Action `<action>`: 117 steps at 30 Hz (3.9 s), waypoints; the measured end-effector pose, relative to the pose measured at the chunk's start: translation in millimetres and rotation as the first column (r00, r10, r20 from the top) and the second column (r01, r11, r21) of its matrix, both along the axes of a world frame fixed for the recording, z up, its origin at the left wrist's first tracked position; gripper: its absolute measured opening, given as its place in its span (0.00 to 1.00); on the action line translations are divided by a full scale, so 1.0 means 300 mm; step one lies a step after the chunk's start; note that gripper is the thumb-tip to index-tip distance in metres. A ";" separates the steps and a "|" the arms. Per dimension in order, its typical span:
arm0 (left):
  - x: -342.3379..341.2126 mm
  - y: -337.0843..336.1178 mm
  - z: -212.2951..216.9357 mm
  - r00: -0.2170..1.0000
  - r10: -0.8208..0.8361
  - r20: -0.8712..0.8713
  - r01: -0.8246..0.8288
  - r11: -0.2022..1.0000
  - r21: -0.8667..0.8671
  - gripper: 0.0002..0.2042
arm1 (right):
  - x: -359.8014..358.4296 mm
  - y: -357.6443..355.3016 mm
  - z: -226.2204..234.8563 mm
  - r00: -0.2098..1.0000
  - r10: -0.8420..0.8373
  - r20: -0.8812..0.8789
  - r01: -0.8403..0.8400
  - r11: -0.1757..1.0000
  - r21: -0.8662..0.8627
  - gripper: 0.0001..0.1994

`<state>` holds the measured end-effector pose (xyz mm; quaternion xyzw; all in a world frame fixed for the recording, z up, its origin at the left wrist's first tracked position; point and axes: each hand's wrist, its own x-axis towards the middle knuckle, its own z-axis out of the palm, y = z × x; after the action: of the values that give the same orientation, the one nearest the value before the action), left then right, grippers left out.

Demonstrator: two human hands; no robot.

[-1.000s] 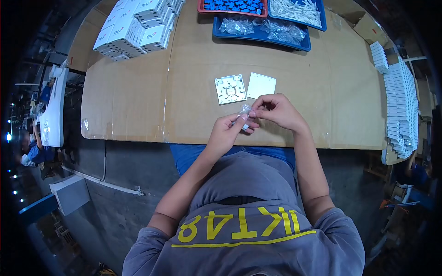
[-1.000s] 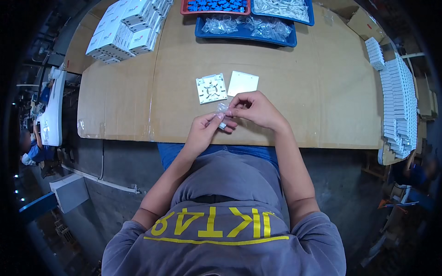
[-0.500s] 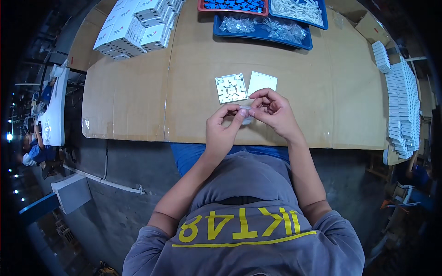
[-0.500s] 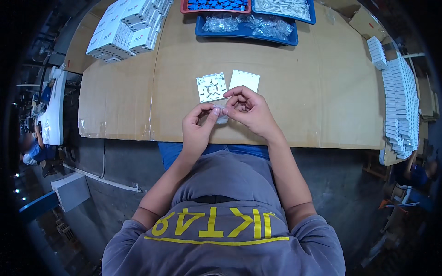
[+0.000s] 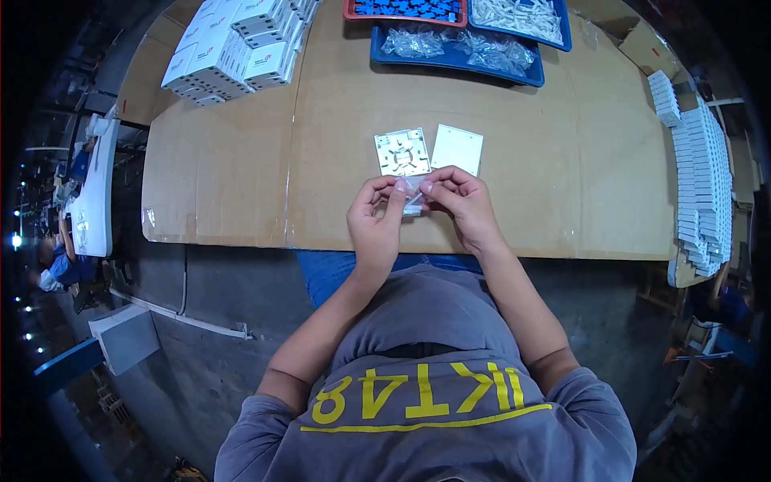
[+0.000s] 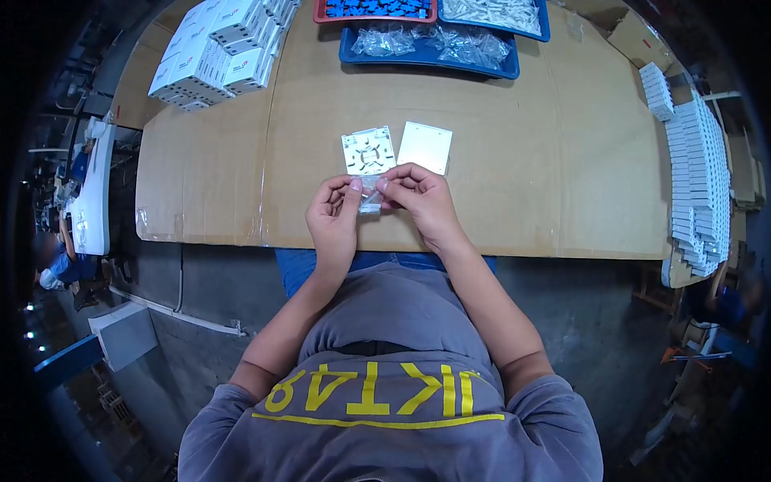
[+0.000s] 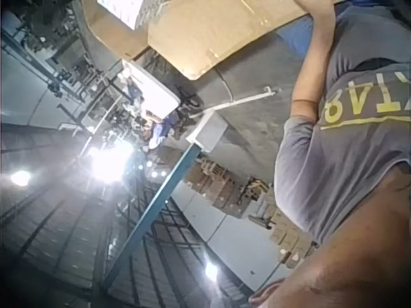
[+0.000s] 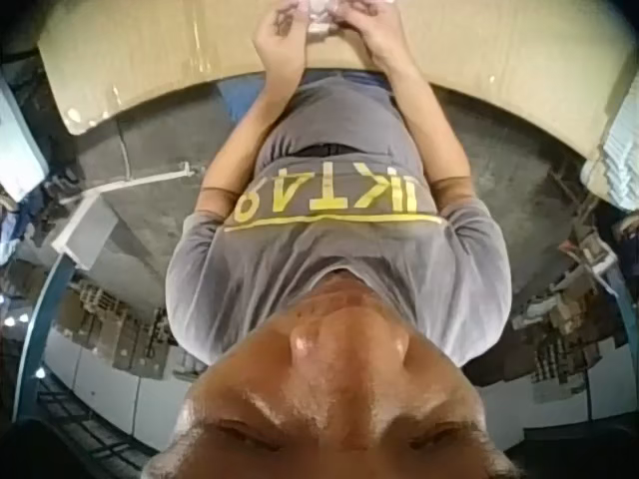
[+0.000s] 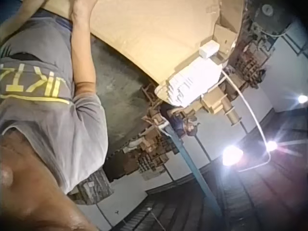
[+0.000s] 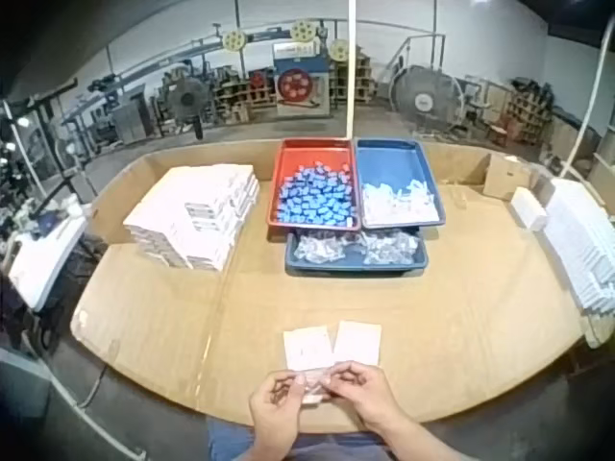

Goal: Assembling product boxes and inserting various small components into them at a factory workstation.

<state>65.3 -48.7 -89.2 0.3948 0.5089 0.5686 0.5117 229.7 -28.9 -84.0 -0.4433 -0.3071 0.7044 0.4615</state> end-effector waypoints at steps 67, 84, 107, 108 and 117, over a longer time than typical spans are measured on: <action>-0.037 0.028 -0.011 0.925 -0.267 0.270 0.296 0.952 -0.074 0.07 | 0.059 0.028 -0.016 0.979 0.106 0.173 -0.157 0.936 0.315 0.02; -0.058 0.022 -0.053 0.737 -0.189 0.649 0.513 0.781 -0.356 0.13 | 0.146 0.060 0.119 0.893 0.240 0.380 -0.391 0.832 0.393 0.05; -0.027 0.008 -0.060 0.880 -0.216 0.423 0.346 0.902 -0.259 0.09 | 0.069 0.034 0.033 0.931 0.259 0.259 -0.310 0.934 0.179 0.23; -0.027 0.008 -0.062 0.880 -0.216 0.424 0.346 0.901 -0.260 0.09 | 0.066 0.033 0.034 0.930 0.259 0.259 -0.310 0.934 0.178 0.23; -0.028 0.012 -0.052 0.878 -0.199 0.435 0.309 0.930 -0.198 0.09 | 0.060 0.033 0.023 0.986 0.164 -0.012 -0.163 0.985 0.063 0.22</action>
<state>56.8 -45.2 -104.9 0.2600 0.4047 0.4934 0.7246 247.8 -19.1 -77.1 -0.3959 -0.3602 0.7338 0.4183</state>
